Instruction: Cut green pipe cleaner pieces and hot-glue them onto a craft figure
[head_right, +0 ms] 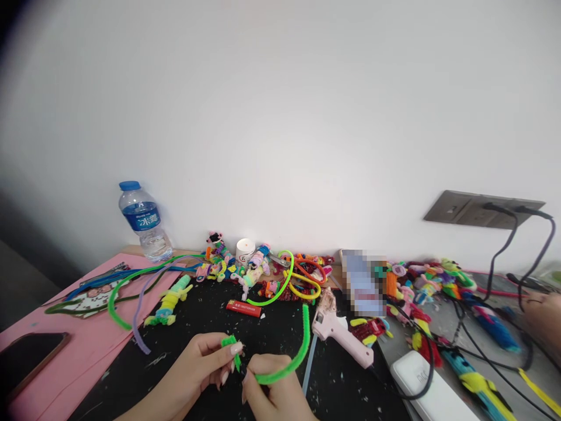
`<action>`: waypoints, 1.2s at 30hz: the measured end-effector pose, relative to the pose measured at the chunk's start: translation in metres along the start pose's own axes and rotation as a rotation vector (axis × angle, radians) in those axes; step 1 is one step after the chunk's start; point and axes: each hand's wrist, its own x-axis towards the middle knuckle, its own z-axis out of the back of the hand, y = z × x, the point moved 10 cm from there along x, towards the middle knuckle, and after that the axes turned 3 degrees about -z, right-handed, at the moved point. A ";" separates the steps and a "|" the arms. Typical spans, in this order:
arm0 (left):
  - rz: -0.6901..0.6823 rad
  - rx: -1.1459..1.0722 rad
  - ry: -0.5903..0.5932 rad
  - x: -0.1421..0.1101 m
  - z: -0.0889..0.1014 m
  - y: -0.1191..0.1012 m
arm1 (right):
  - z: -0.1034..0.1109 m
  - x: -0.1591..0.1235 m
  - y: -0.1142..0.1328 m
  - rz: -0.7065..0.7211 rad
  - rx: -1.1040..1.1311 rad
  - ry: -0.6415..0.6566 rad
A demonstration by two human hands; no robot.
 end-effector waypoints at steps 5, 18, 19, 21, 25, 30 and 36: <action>-0.029 0.053 -0.017 -0.001 0.003 -0.006 | 0.002 -0.001 -0.005 -0.046 0.040 0.000; 0.114 0.239 0.382 -0.017 -0.028 0.008 | -0.008 -0.018 -0.048 -0.334 0.476 -0.060; 0.130 0.234 0.418 -0.019 -0.030 0.009 | -0.011 -0.018 -0.046 -0.330 0.470 -0.024; 0.146 0.223 0.467 -0.024 -0.033 0.010 | -0.018 -0.020 -0.044 -0.321 0.450 0.055; 0.165 0.195 0.485 -0.027 -0.037 0.010 | -0.017 -0.020 -0.043 -0.303 0.413 0.045; 0.075 0.105 0.273 -0.008 -0.021 0.004 | 0.011 -0.011 -0.050 -0.344 0.429 -0.175; -0.235 0.399 0.095 -0.002 -0.005 -0.023 | 0.012 -0.006 -0.052 -0.346 0.412 -0.153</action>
